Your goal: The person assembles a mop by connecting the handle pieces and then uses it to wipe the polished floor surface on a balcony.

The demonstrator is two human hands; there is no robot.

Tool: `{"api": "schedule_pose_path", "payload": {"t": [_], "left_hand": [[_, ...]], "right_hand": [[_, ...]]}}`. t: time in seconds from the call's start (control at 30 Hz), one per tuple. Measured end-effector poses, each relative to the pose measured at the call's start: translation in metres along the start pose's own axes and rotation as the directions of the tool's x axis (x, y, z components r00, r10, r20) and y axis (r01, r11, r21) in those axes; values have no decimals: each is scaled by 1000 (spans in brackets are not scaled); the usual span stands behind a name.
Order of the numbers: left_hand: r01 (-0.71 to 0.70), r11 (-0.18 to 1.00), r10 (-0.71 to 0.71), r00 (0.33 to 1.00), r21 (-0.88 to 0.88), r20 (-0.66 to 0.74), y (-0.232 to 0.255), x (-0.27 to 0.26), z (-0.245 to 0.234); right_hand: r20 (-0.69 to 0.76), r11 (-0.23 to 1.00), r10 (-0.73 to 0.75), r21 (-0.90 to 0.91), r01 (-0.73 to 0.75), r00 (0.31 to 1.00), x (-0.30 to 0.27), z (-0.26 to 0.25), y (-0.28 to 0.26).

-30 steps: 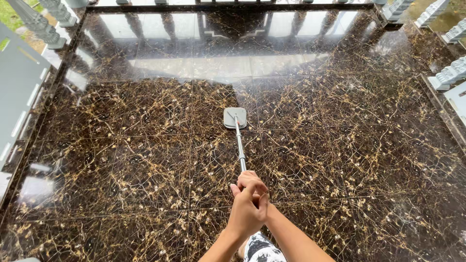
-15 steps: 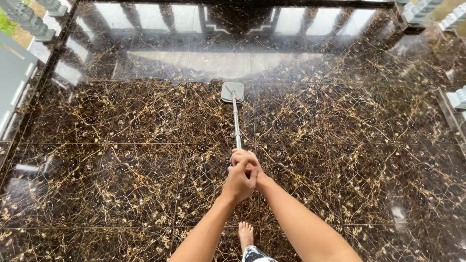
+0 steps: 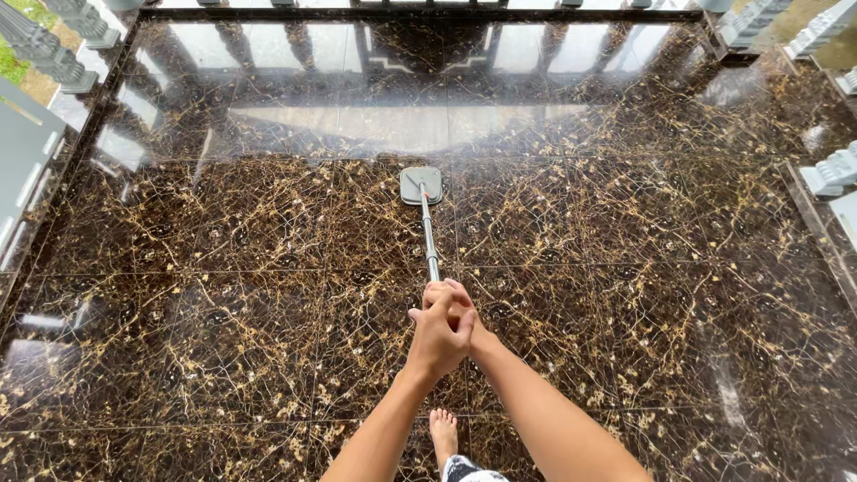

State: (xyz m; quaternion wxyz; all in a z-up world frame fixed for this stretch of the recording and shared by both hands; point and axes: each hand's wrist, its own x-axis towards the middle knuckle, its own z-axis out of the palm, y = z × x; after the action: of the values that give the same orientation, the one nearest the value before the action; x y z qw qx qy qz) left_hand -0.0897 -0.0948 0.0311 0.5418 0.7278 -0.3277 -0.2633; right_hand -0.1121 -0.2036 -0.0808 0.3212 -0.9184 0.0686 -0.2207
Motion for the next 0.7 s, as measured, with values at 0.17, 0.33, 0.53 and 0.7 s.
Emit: {"api": "schedule_pose_path", "payload": {"t": [0.17, 0.33, 0.53, 0.7], "left_hand": [[-1, 1000, 3, 997, -20, 78, 20, -72, 2], [41, 995, -31, 993, -86, 112, 57, -147, 1], [39, 988, -13, 986, -151, 168, 83, -200, 4], [-137, 974, 169, 970, -179, 177, 93, -226, 9]], "right_hand": [[-97, 1000, 21, 1, -21, 995, -60, 3, -49], [-264, 999, -47, -5, 47, 963, -116, -6, -108], [-154, 941, 336, 94, -325, 929, -162, -23, -165], [-212, 941, 282, 250, -227, 936, -173, -43, -193]]}}
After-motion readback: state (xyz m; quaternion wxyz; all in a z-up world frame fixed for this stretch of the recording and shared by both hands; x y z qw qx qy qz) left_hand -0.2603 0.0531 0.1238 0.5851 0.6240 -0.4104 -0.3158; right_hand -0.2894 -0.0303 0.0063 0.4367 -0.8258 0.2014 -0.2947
